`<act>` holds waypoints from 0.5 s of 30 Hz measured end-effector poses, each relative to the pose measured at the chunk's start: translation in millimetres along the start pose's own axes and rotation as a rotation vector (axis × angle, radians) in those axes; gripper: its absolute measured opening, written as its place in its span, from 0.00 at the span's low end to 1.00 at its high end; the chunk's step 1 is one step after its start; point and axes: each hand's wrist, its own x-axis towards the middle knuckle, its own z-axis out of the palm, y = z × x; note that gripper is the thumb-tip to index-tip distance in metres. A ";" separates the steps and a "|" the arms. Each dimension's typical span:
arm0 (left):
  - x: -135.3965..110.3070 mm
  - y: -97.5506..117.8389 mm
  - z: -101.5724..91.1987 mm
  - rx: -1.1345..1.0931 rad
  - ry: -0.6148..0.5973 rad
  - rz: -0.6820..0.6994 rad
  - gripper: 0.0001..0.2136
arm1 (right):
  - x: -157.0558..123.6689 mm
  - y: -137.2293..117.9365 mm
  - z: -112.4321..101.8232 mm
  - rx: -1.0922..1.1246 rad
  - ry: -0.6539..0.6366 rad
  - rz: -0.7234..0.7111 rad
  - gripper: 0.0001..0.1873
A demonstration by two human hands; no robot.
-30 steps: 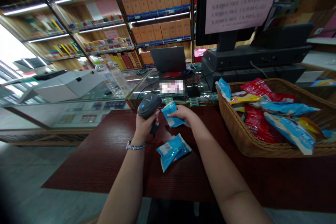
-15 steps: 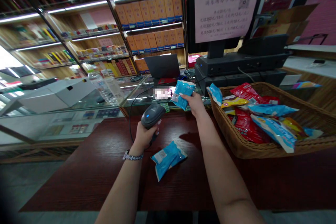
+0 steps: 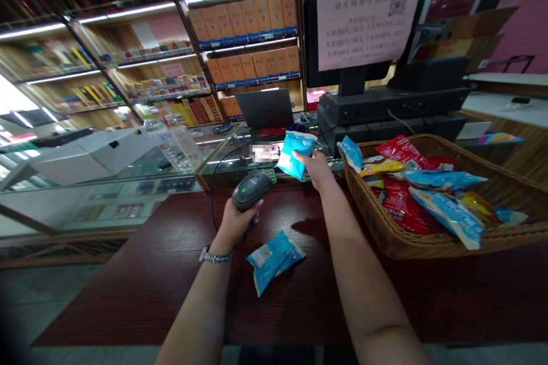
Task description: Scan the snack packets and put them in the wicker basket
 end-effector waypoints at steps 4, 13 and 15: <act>0.1 -2.3 0.2 0.001 0.004 -0.015 0.09 | -1.8 -2.5 0.0 -0.018 0.045 0.052 0.23; 1.4 1.6 -1.4 0.001 0.011 -0.004 0.08 | -9.9 -34.0 10.0 0.313 0.097 0.049 0.15; 2.4 0.9 -3.1 -0.010 0.005 -0.002 0.08 | -14.2 -51.4 4.5 0.463 0.097 -0.005 0.15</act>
